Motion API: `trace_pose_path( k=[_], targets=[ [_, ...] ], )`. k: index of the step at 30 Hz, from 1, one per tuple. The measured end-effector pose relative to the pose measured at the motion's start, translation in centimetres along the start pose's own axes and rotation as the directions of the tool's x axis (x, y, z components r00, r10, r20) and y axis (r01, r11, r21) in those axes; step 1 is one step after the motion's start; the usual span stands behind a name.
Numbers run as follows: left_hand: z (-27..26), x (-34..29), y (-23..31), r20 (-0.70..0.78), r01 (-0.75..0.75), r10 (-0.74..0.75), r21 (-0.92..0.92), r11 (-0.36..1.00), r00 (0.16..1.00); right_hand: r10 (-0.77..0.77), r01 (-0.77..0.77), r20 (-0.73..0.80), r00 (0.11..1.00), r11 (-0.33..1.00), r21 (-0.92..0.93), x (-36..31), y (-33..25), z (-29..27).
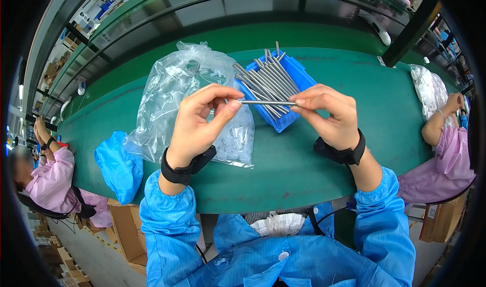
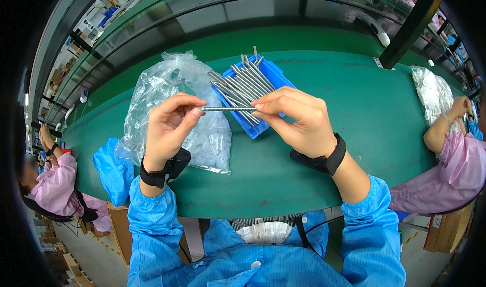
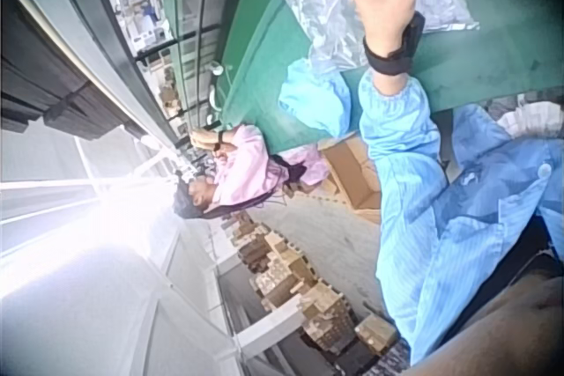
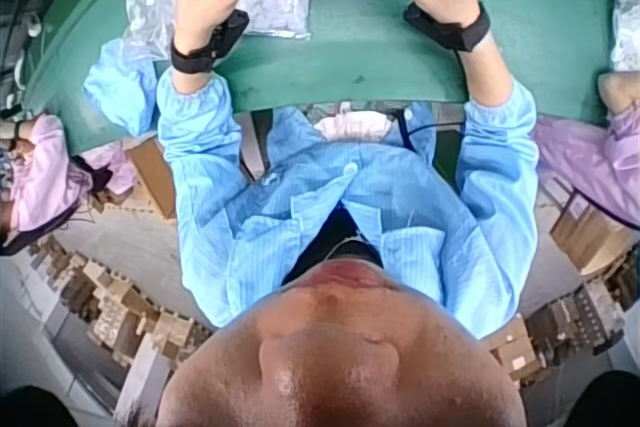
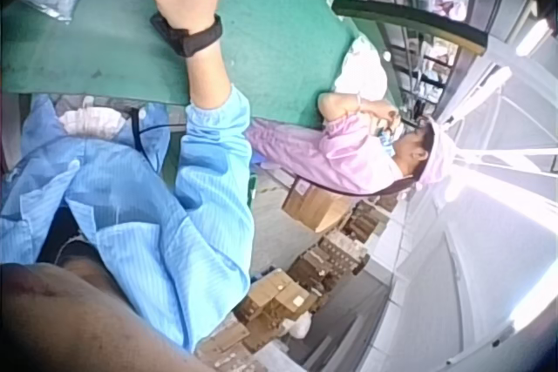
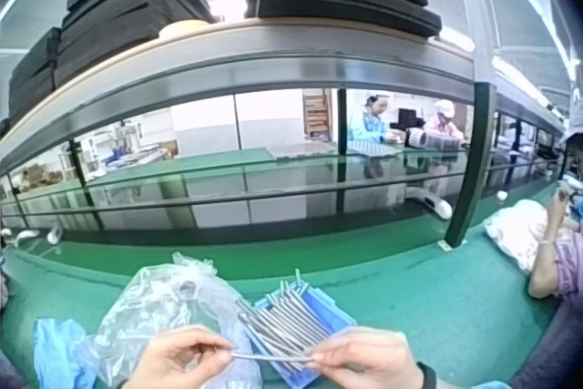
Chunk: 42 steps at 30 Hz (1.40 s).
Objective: The worker is inserting small metal rods into plastic sleeves or caps at a factory assembly line.
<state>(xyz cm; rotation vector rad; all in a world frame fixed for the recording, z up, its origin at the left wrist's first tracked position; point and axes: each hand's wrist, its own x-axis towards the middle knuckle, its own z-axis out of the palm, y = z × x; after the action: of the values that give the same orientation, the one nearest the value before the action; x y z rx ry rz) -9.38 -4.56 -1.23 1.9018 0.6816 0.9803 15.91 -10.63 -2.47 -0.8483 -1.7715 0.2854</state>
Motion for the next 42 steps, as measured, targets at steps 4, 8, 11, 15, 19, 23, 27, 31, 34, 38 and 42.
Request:
trace_pose_path(
  k=[4, 8, 11, 15, 19, 23, 27, 31, 34, 38, 42],
  targets=[
    [-0.1, 0.1, -0.2, -0.002, -0.022, 0.022, 0.04, 0.999, 1.0, -0.085, 0.083, -0.015, 0.996, 0.989, -0.124, -0.2, 0.3, 0.4],
    [1.4, 0.0, -0.2, -0.174, -0.088, 0.07, -0.099, 0.991, 0.982, -0.032, 0.022, -0.05, 0.998, 0.982, -0.187, -0.4, 0.1, 1.3],
    [1.7, -0.1, -0.3, -0.246, -0.067, 0.009, -0.23, 0.971, 0.969, 0.033, -0.041, -0.046, 0.998, 0.978, -0.203, -0.7, 0.1, 1.6],
    [1.2, 0.1, -0.4, -0.155, -0.045, 0.027, -0.115, 0.992, 0.987, -0.014, 0.002, -0.043, 0.999, 0.966, -0.259, -0.5, 0.4, 1.4],
    [0.9, 0.2, 0.2, -0.118, -0.05, 0.064, 0.119, 0.992, 0.991, -0.085, 0.083, 0.006, 0.996, 0.949, -0.303, -0.2, 0.5, 0.9],
    [1.0, 0.2, 0.2, -0.126, -0.094, 0.121, 0.201, 0.975, 0.985, -0.006, 0.024, 0.064, 0.998, 0.956, -0.293, -0.4, 0.1, 1.0],
    [1.0, 0.2, 0.2, -0.134, -0.099, 0.118, 0.146, 0.984, 0.984, 0.043, -0.011, 0.108, 0.993, 0.96, -0.28, -0.4, 0.0, 1.0],
    [1.1, 0.1, 0.2, -0.139, -0.059, 0.069, 0.08, 0.995, 0.988, 0.075, -0.056, 0.085, 0.994, 0.976, -0.208, -0.4, -0.2, 1.1],
    [1.4, 0.2, -0.1, -0.117, -0.062, 0.068, 0.057, 0.996, 0.991, 0.06, -0.039, 0.086, 0.994, 0.971, -0.236, -0.5, 0.0, 0.8],
    [1.5, 0.1, -0.3, -0.126, -0.128, 0.148, 0.15, 0.98, 0.981, 0.054, -0.028, 0.106, 0.993, 0.972, -0.234, -0.5, -0.1, 1.0],
    [1.6, 0.3, -0.2, -0.1, -0.16, 0.181, 0.191, 0.968, 0.978, 0.082, -0.042, 0.155, 0.985, 0.968, -0.247, -0.4, -0.4, 0.9]
  ],
)
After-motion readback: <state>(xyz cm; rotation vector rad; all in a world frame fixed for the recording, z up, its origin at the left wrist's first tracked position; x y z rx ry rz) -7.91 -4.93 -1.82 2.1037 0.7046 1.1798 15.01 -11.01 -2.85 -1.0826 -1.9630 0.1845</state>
